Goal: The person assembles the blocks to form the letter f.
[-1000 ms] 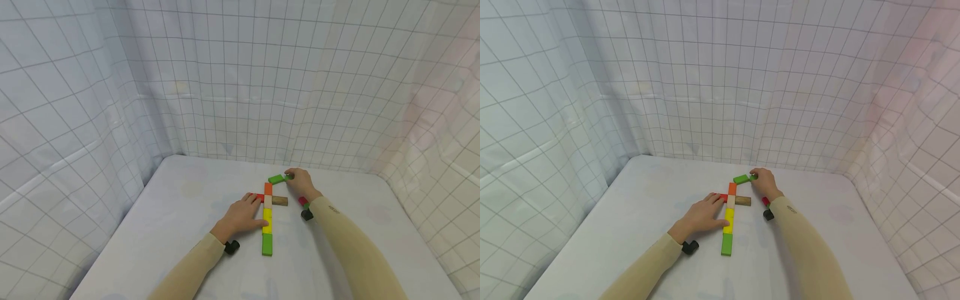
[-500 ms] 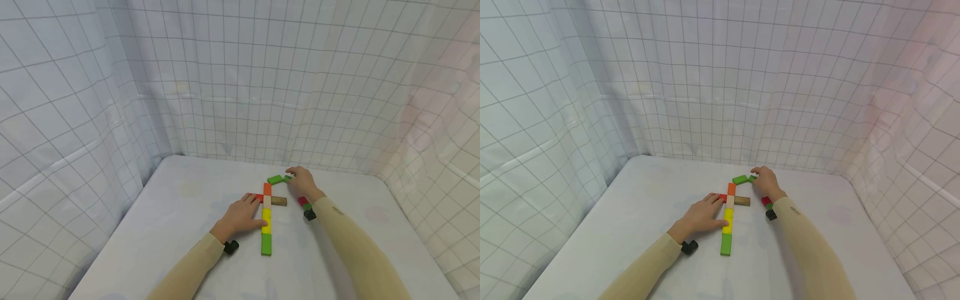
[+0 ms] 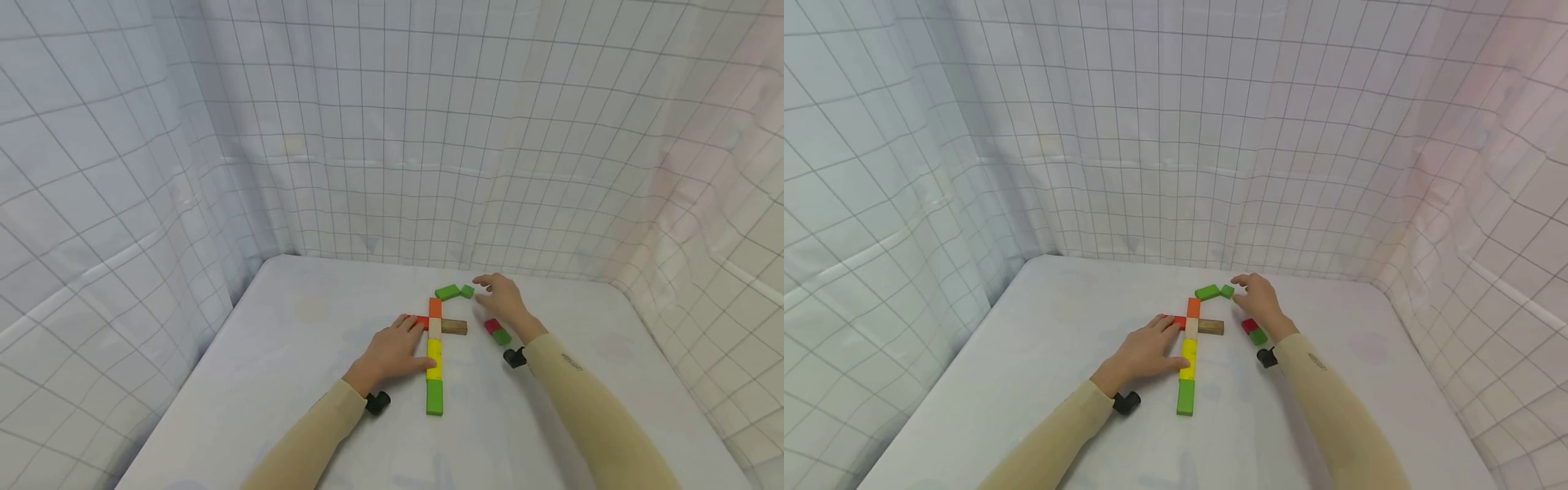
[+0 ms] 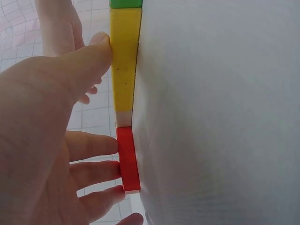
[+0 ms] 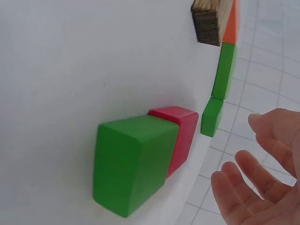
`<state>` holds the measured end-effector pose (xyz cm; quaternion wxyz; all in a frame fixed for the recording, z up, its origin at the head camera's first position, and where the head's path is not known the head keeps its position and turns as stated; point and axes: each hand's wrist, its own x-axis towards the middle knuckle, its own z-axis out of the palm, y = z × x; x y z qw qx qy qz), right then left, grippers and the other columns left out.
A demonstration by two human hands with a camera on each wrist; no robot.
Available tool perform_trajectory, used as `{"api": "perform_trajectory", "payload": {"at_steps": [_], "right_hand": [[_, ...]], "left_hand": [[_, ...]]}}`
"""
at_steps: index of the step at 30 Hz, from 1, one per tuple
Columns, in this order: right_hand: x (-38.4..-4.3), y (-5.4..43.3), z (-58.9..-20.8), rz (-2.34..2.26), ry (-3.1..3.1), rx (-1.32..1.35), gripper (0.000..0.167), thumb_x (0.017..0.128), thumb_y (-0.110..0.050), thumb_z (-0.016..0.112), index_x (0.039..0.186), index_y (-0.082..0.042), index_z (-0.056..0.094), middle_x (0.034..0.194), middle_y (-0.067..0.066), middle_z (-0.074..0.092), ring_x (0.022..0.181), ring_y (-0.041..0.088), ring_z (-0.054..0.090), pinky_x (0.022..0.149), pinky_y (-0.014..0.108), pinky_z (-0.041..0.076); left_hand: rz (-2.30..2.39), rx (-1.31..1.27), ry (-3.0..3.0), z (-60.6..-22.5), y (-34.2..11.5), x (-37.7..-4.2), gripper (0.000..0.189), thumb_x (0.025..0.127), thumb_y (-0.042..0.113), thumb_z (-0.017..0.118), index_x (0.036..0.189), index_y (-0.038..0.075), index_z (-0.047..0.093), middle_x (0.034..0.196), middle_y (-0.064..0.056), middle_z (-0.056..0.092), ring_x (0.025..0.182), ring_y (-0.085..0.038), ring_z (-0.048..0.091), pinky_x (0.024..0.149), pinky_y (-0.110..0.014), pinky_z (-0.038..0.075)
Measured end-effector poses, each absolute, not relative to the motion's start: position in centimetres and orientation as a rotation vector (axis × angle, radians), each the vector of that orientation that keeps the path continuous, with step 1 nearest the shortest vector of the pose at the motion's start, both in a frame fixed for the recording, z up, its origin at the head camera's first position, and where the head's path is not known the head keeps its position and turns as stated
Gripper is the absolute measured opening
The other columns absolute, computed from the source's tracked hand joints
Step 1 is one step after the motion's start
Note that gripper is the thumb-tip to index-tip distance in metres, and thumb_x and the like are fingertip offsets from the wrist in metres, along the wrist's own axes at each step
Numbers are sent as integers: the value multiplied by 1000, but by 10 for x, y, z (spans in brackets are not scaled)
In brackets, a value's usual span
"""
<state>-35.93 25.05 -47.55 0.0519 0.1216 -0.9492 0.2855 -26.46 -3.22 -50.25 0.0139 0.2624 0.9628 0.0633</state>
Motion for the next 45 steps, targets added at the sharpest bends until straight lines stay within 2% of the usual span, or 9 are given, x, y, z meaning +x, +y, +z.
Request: {"api": "perform_trajectory", "payload": {"at_steps": [12, 24, 33, 45], "right_hand": [[-327, 265, -487, 1001, -2876, 256, 41, 94, -19, 70, 133, -7, 64, 128, 20, 61, 118, 37, 57, 94, 53, 49], [-301, 270, -491, 1041, -2870, 164, 41, 91, -18, 74, 130, -6, 67, 123, 20, 64, 111, 36, 60, 86, 51, 51], [-291, 269, -500, 1074, -2867, 99, 42, 88, -15, 76, 128, -6, 67, 119, 19, 67, 107, 34, 64, 85, 49, 53], [-289, 266, -507, 1079, -2846, 48, 40, 86, -12, 77, 125, -5, 69, 119, 21, 67, 108, 36, 61, 86, 51, 51]], "left_hand": [[192, 837, 3000, -506, -32, -264, 92, 87, 78, 51, 151, 12, 47, 155, -9, 41, 145, -28, 35, 105, -42, 45], [177, 823, 3000, -503, -31, -267, 92, 87, 79, 51, 150, 12, 47, 155, -8, 41, 145, -29, 34, 106, -43, 44], [197, 808, 2994, -501, -32, -265, 91, 87, 78, 53, 151, 13, 47, 156, -8, 40, 146, -29, 33, 107, -44, 43], [207, 798, 2994, -502, -32, -264, 91, 87, 78, 53, 151, 13, 46, 156, -7, 40, 146, -27, 32, 107, -43, 44]]}}
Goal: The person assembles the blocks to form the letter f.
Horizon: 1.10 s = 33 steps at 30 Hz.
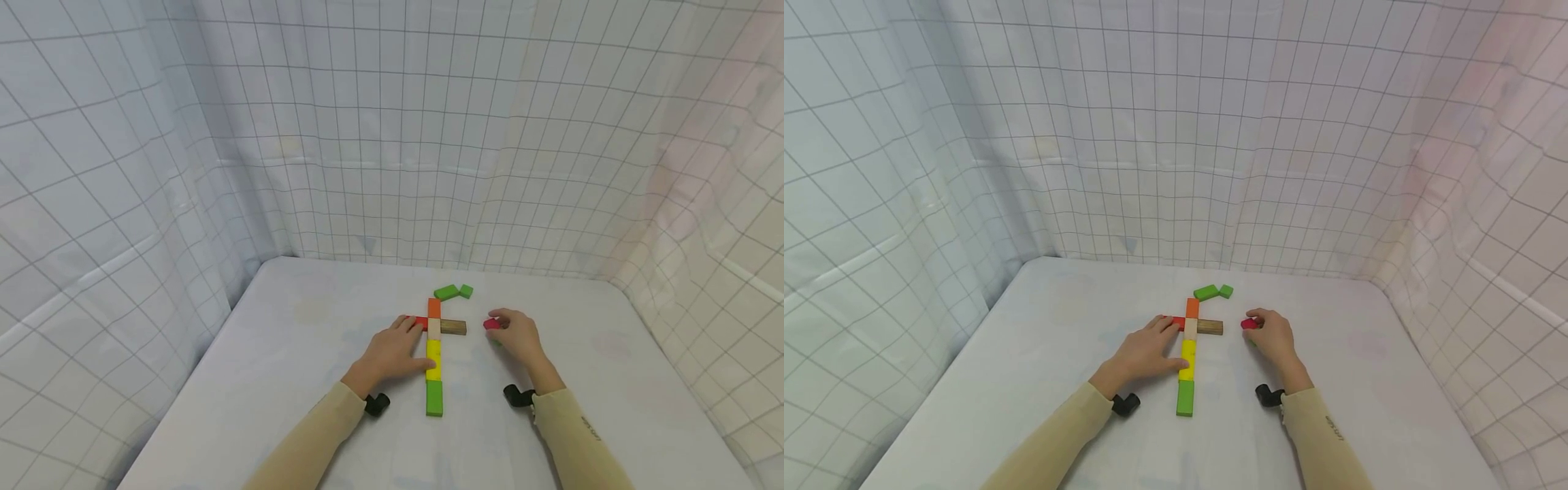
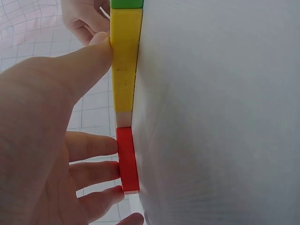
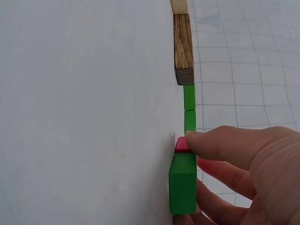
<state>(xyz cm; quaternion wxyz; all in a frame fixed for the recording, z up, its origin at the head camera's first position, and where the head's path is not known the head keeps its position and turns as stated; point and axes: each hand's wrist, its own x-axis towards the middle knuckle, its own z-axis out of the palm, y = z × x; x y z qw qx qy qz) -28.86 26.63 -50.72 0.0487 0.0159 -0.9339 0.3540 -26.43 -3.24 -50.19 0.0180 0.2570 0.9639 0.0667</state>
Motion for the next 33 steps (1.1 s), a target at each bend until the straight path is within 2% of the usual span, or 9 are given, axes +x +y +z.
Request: {"api": "perform_trajectory", "payload": {"at_steps": [33], "right_hand": [[-288, 264, -500, 1021, -2845, 30, 41, 85, -9, 76, 125, -5, 69, 108, 17, 70, 96, 32, 61, 82, 48, 52]], "left_hand": [[194, 799, 2987, -500, -32, -264, 91, 87, 77, 52, 151, 12, 46, 157, -9, 39, 147, -28, 32, 108, -43, 42]]}}
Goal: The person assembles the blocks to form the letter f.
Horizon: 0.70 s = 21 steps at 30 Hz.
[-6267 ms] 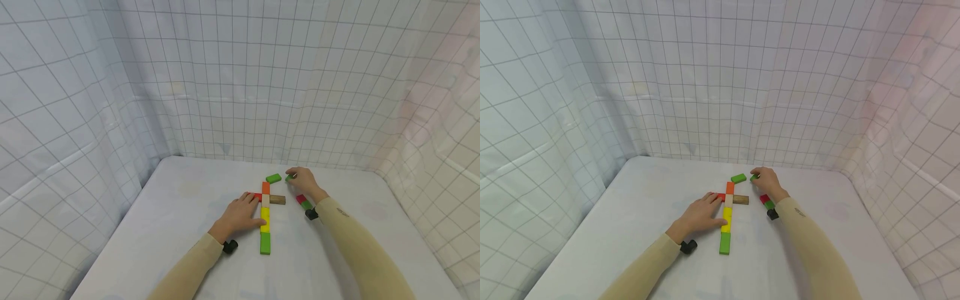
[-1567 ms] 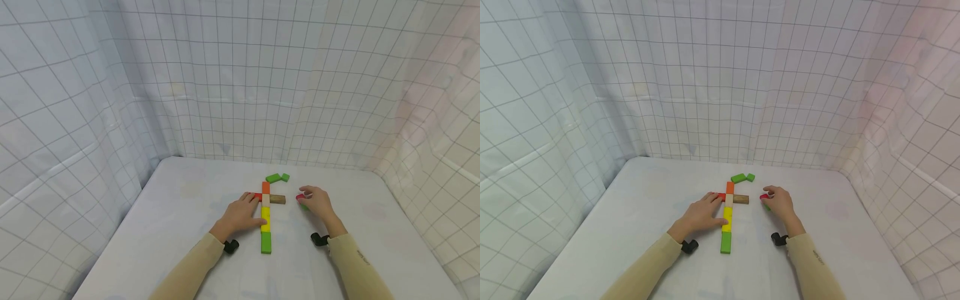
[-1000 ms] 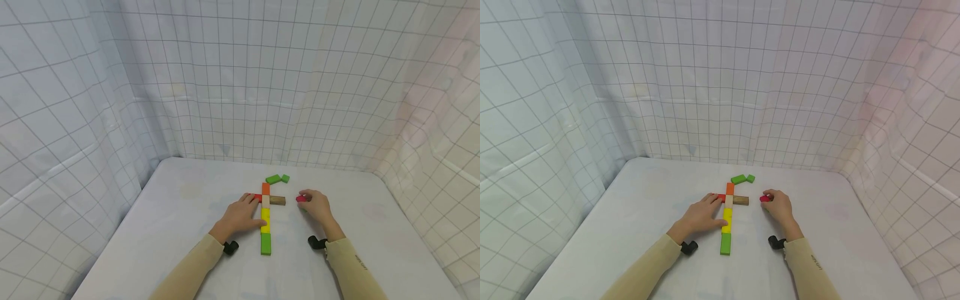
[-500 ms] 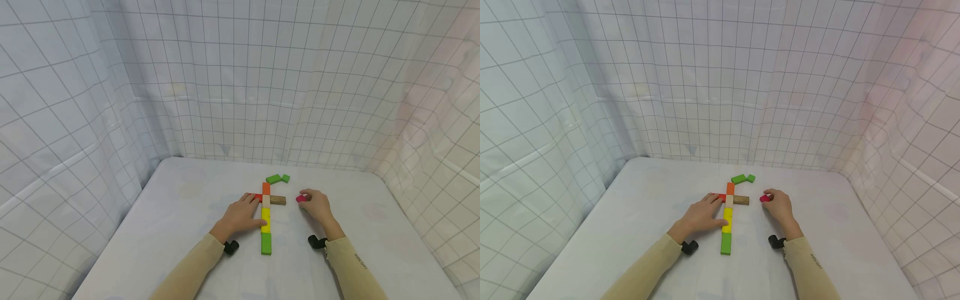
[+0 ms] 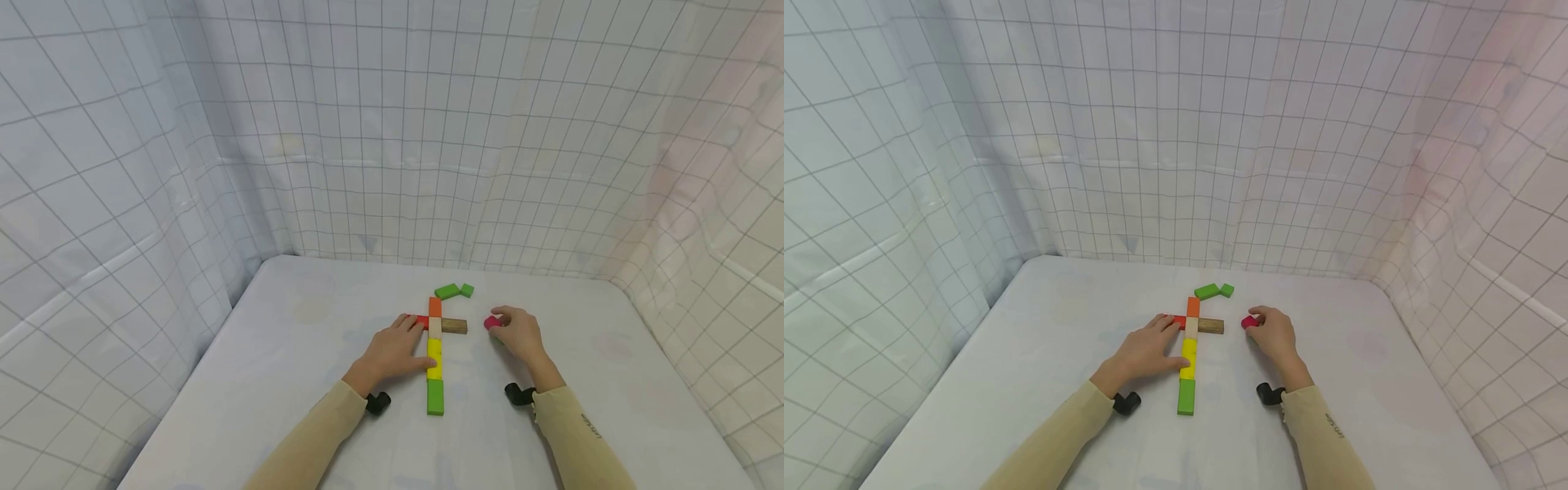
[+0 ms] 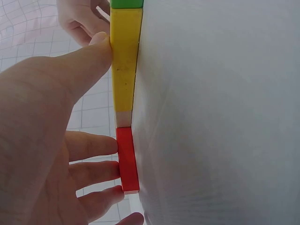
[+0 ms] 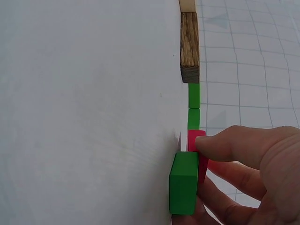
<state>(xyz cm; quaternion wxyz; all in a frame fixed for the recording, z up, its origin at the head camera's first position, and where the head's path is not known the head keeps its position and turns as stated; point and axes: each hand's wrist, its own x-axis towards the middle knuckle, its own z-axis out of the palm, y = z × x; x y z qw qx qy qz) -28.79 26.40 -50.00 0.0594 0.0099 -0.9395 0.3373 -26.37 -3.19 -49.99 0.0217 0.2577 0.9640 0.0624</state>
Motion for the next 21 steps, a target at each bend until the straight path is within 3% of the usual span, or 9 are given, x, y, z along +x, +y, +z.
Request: {"api": "perform_trajectory", "payload": {"at_steps": [21], "right_hand": [[-294, 265, -494, 1050, -2818, -7, 38, 87, -11, 74, 124, -2, 70, 114, 20, 69, 102, 34, 64, 83, 47, 54]], "left_hand": [[187, 789, 2987, -502, -32, -266, 92, 87, 78, 52, 152, 13, 45, 157, -7, 39, 146, -28, 32, 108, -44, 43]]}}
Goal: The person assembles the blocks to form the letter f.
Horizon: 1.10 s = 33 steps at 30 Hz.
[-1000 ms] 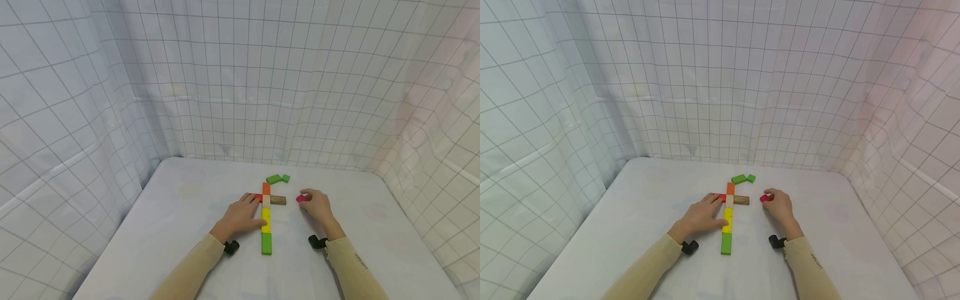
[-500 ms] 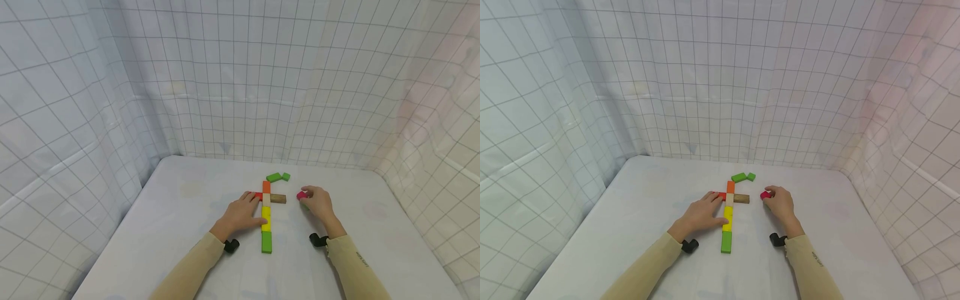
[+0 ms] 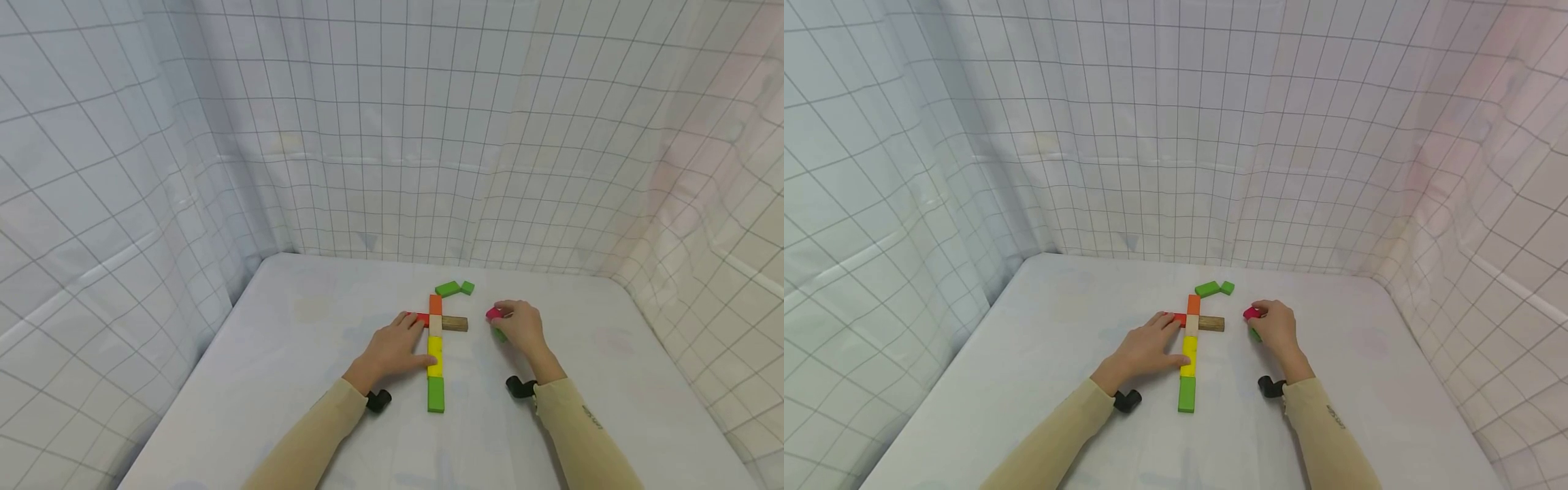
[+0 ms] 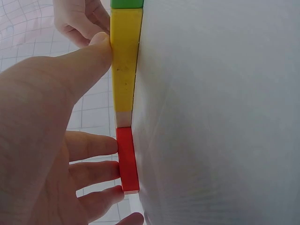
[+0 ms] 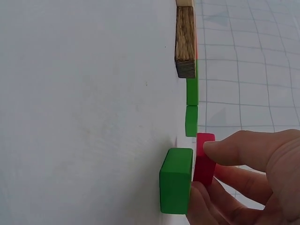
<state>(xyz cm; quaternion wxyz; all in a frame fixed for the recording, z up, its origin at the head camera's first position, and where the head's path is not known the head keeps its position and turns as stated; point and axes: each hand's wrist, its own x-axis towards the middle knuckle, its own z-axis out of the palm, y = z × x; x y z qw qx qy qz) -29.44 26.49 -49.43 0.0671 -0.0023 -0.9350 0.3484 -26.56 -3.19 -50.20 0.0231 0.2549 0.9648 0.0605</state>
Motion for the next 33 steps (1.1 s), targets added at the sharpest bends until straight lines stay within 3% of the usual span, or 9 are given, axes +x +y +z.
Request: {"api": "perform_trajectory", "payload": {"at_steps": [21, 33], "right_hand": [[-315, 267, -486, 1125, -2805, -41, 40, 87, -9, 70, 126, -1, 68, 119, 21, 67, 103, 34, 63, 83, 45, 55], [-332, 264, -492, 1160, -2805, -90, 41, 88, -12, 71, 128, -2, 67, 123, 21, 66, 109, 35, 61, 89, 47, 53]], "left_hand": [[175, 787, 2972, -500, -32, -265, 93, 87, 78, 51, 153, 13, 44, 158, -8, 38, 147, -28, 31, 108, -45, 43], [187, 790, 2977, -499, -32, -263, 92, 87, 77, 53, 152, 13, 45, 157, -7, 39, 146, -28, 32, 108, -44, 43]]}}
